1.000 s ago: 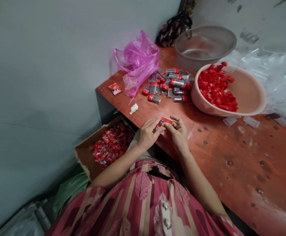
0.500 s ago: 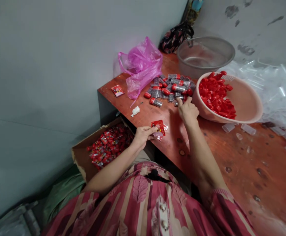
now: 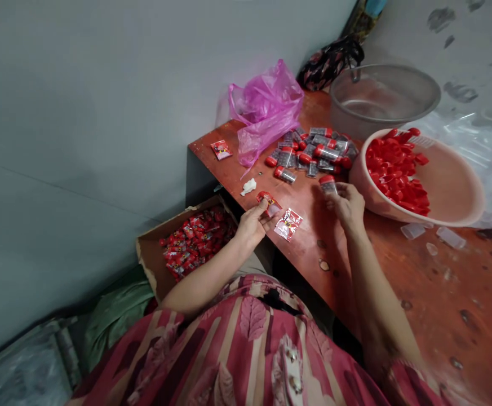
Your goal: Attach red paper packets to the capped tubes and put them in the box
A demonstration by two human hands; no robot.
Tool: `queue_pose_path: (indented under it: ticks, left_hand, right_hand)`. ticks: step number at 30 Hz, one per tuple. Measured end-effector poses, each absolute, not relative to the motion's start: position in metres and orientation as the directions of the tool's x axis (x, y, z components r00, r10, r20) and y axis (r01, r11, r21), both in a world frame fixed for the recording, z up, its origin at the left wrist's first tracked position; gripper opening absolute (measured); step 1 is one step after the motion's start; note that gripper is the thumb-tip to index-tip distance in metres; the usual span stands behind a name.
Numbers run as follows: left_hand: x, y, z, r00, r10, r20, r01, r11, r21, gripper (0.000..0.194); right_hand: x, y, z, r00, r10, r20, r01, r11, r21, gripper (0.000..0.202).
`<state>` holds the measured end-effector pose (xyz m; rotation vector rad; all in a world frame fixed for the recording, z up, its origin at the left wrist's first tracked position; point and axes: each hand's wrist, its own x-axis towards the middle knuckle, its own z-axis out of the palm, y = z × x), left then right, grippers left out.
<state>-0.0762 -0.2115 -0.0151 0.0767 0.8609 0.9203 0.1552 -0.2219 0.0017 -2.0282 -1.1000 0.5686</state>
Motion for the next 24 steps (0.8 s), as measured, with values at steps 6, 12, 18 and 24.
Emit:
queue_pose_path:
  ticks: [6,12,18,24]
  left_hand:
    - [-0.069,-0.21,-0.012,0.304,0.726,-0.616,-0.684,0.617,0.389,0.02]
    - [-0.057,-0.216,-0.014,0.314,0.729,-0.609,-0.672,0.624,0.4,0.023]
    - [-0.05,-0.222,-0.008,0.365,0.736,-0.571,-0.692,0.624,0.362,0.019]
    - [-0.046,-0.228,-0.002,0.397,0.792,-0.463,-0.661,0.597,0.455,0.025]
  right_hand:
    - [0.068,-0.305,0.005,0.382,0.913,-0.143,0.022,-0.164,-0.986,0.036]
    - [0.042,-0.319,-0.01,0.421,0.899,-0.118,-0.062,-0.101,-0.993,0.035]
    - [0.045,-0.317,-0.011,0.452,0.881,-0.136,-0.101,-0.101,-0.99,0.034]
    - [0.045,-0.321,-0.012,0.481,0.868,-0.121,-0.102,-0.082,-0.991,0.034]
